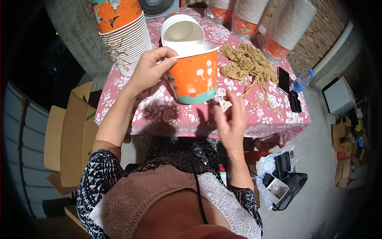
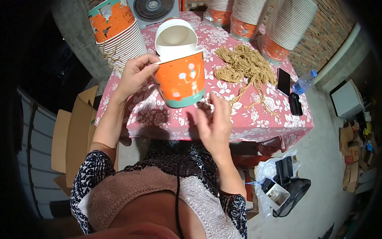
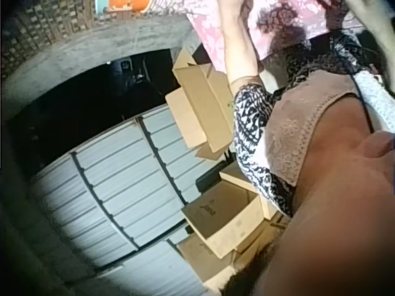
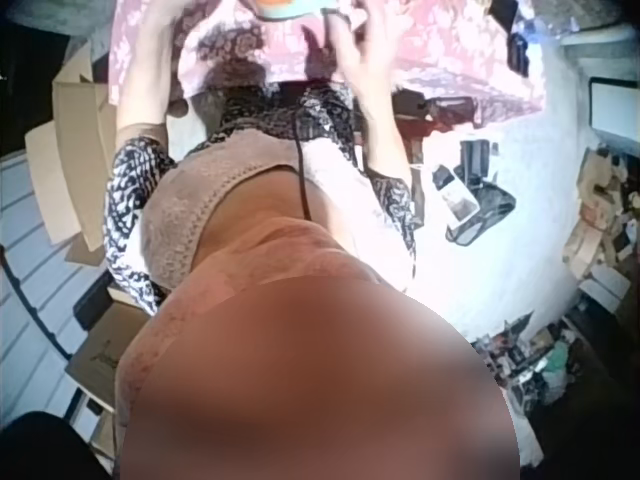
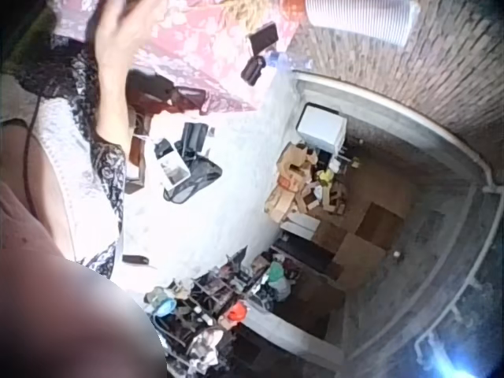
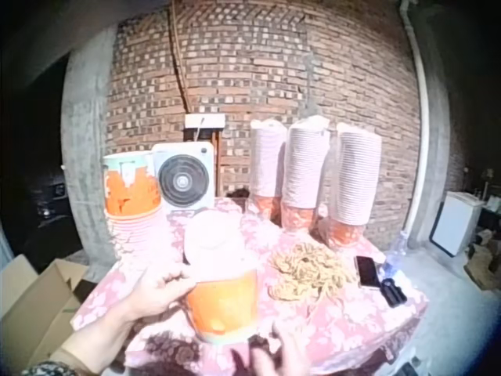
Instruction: Tie thin cords through pre-punched holes in paper buckets to create handles.
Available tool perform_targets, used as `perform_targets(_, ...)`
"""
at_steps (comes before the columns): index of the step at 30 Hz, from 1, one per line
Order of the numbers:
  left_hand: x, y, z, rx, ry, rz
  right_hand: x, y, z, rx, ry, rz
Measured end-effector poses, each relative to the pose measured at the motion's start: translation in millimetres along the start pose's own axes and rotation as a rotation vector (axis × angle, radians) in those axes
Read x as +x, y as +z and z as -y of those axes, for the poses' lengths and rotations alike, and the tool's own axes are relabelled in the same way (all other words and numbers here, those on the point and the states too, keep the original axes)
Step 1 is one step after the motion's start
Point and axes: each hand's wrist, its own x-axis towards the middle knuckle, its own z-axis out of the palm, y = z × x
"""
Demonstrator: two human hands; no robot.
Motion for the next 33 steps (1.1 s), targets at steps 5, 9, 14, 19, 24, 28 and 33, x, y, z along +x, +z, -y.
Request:
perform_targets(5,5,37,-40,0.205,0.004,0.089,11,28,22,-0.177,0.056,0.079)
perform_targets(9,15,41,-64,0.224,-0.138,0.457,17,39,11,-0.321,0.052,-0.003)
perform_targets(14,14,6,-44,0.529,0.193,0.754,16,38,-9,-0.313,0.066,-0.094)
perform_targets(19,3,-16,-16,0.804,0.210,0.539,14,33,-26,-0.186,0.085,-0.132)
perform_targets(24,15,-24,-6,0.454,0.075,0.520,22,28,-24,-0.067,-0.021,-0.207)
perform_targets(28,23,-21,-11,0.311,0.118,0.492,27,23,-12,-0.002,-0.063,-0.228)
perform_targets(33,28,-13,-21,0.371,0.183,0.547,27,18,-10,0.057,-0.030,-0.194)
